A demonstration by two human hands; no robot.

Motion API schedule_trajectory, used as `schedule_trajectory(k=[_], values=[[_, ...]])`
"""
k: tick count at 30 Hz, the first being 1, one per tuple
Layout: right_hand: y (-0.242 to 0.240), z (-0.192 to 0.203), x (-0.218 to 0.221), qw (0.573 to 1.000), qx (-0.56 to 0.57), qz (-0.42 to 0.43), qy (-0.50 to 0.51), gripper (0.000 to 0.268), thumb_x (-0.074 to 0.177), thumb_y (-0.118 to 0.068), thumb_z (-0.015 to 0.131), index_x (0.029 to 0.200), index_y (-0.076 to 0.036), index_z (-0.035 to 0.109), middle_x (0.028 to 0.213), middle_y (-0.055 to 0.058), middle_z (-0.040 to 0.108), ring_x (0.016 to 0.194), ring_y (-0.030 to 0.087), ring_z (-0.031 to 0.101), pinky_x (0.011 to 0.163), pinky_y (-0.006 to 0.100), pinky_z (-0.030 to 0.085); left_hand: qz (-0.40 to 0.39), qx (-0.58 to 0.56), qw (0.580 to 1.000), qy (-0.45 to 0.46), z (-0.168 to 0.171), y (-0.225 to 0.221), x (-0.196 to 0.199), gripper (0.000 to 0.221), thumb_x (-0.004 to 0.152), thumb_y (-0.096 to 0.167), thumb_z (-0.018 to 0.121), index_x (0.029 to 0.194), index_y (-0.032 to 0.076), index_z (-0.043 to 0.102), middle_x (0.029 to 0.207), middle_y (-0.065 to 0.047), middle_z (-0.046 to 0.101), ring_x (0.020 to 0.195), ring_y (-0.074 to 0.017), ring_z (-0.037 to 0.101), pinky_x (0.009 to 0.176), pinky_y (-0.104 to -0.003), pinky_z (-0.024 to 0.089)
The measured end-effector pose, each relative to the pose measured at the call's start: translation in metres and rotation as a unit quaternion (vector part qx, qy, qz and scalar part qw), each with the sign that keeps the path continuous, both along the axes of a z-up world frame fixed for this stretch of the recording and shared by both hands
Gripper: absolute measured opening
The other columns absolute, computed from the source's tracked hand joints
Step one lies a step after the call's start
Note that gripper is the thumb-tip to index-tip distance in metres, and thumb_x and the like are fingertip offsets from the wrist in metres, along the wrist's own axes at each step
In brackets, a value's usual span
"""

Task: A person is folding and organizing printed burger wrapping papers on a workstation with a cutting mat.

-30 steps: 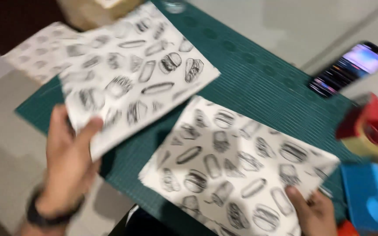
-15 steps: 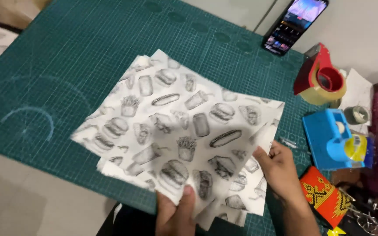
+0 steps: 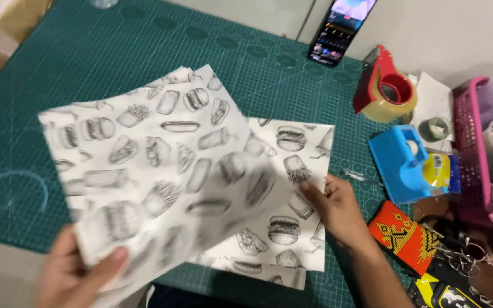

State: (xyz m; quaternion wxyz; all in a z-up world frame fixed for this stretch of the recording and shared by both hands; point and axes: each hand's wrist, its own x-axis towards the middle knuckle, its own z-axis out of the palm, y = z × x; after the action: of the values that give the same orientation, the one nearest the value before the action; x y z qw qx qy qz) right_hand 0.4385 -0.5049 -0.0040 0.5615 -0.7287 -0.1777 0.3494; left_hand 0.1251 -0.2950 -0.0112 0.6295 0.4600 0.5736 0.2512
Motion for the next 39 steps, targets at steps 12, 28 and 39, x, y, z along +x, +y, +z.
schedule_trajectory(k=[12,28,39], values=[[-0.002,-0.013,0.013,0.996,0.081,0.027,-0.03,0.014,0.09,-0.002,0.064,0.088,0.001,0.077,0.081,0.015,0.078,0.066,0.024,0.071,0.06,0.036,0.058,-0.524,0.197,0.828,0.023,0.037,0.219,0.017,0.026,0.069,0.014,0.092,0.091,0.006,0.081,0.081,-0.004,0.075,0.075,-0.0137,0.071,0.065,-0.029,0.051],[0.0,-0.021,0.029,0.995,0.067,0.068,-0.014,0.032,0.097,-0.001,0.053,0.12,0.002,0.074,0.115,0.013,0.082,0.097,0.022,0.078,0.084,0.034,0.062,-0.79,-0.083,0.606,0.047,0.066,0.214,0.21,0.026,0.087,0.025,0.072,0.106,0.008,0.072,0.111,-0.006,0.083,0.094,-0.0194,0.084,0.074,-0.034,0.071],[-0.008,-0.036,0.04,0.998,0.0,0.057,0.021,0.03,0.103,-0.032,0.055,0.092,-0.007,0.067,0.081,0.001,0.062,0.073,0.013,0.057,0.067,0.031,0.048,-0.777,-0.069,0.607,0.153,0.048,0.22,0.232,0.029,0.088,0.025,0.071,0.114,0.014,0.074,0.111,-0.002,0.083,0.1,-0.0183,0.082,0.079,-0.034,0.07]])
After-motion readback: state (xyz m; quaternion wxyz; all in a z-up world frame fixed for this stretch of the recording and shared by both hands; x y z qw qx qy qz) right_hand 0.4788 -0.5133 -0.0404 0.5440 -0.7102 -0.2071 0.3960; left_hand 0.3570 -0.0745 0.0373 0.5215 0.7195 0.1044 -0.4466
